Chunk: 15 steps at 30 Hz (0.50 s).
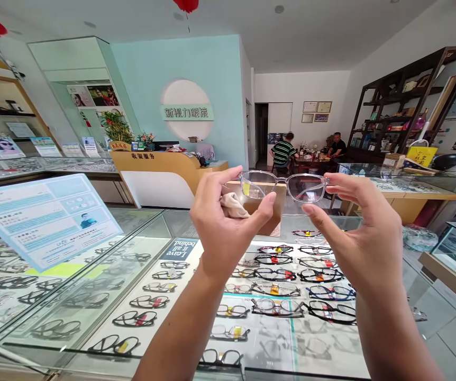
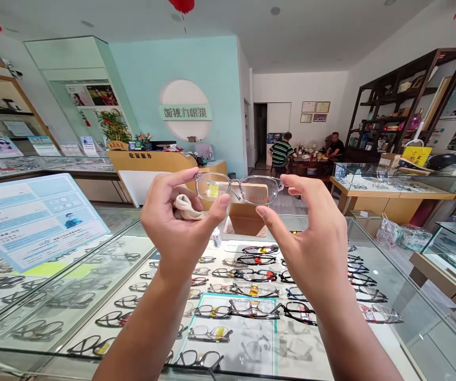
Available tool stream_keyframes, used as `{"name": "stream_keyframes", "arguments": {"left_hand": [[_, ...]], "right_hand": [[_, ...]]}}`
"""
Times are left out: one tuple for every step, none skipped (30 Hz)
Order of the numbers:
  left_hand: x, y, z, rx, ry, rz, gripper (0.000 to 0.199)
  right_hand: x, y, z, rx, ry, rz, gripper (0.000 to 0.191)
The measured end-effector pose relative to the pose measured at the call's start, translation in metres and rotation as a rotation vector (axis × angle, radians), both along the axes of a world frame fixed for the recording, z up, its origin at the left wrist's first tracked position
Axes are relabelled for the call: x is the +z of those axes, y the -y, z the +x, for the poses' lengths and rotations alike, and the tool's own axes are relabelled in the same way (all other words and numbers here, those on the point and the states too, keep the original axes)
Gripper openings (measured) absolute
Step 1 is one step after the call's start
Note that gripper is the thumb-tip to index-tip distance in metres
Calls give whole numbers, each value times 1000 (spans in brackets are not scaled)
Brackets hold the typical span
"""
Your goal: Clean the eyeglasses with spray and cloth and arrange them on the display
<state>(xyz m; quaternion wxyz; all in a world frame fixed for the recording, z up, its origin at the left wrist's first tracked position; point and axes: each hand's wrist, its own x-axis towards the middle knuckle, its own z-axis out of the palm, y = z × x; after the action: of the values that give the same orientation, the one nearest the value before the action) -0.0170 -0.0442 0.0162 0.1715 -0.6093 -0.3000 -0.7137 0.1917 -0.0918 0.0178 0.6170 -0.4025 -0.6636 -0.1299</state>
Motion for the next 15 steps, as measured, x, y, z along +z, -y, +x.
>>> {"name": "stream_keyframes", "arguments": {"left_hand": [[0,0,0,0,-10,-11,51],[1,0,0,-2,-23,-25,51],[1,0,0,-7,-38,-43,51],[2,-1,-1,-15,-51,-61,51],[2,-1,-1,-25,-60,-79,51],[2,-2,-1,-37,-65,-93,51],[2,-3,-1,-48,-64,-106,52],[2,-3,-1,-59,-60,-117,53],[2,-4,-1,-70,-55,-127,53],[1,-5,-1,-79,-52,-136,54],[1,-5,-1,-87,-51,-142,54],[0,-6,-1,-93,-51,-147,54],[0,-6,-1,-96,-52,-149,54],[0,-7,-1,-98,-49,-149,54],[0,-7,-1,-97,-44,-146,53]], "right_hand": [[0,-1,0,4,-10,-3,40],[0,-2,0,5,-20,-3,40],[-1,-4,0,5,-33,1,40],[-1,-5,0,5,-45,6,39],[-1,-6,0,5,-56,10,39],[-2,-8,0,4,-66,12,39],[-2,-9,0,5,-75,13,39],[-2,-9,0,5,-84,12,38],[-2,-10,0,5,-93,8,38],[-2,-10,0,6,-102,3,38],[-2,-10,0,8,-109,2,38],[-2,-10,0,10,-114,1,39],[-2,-10,1,12,-116,1,39],[-2,-10,1,15,-117,-1,39],[-2,-10,1,19,-117,-2,40]]}}
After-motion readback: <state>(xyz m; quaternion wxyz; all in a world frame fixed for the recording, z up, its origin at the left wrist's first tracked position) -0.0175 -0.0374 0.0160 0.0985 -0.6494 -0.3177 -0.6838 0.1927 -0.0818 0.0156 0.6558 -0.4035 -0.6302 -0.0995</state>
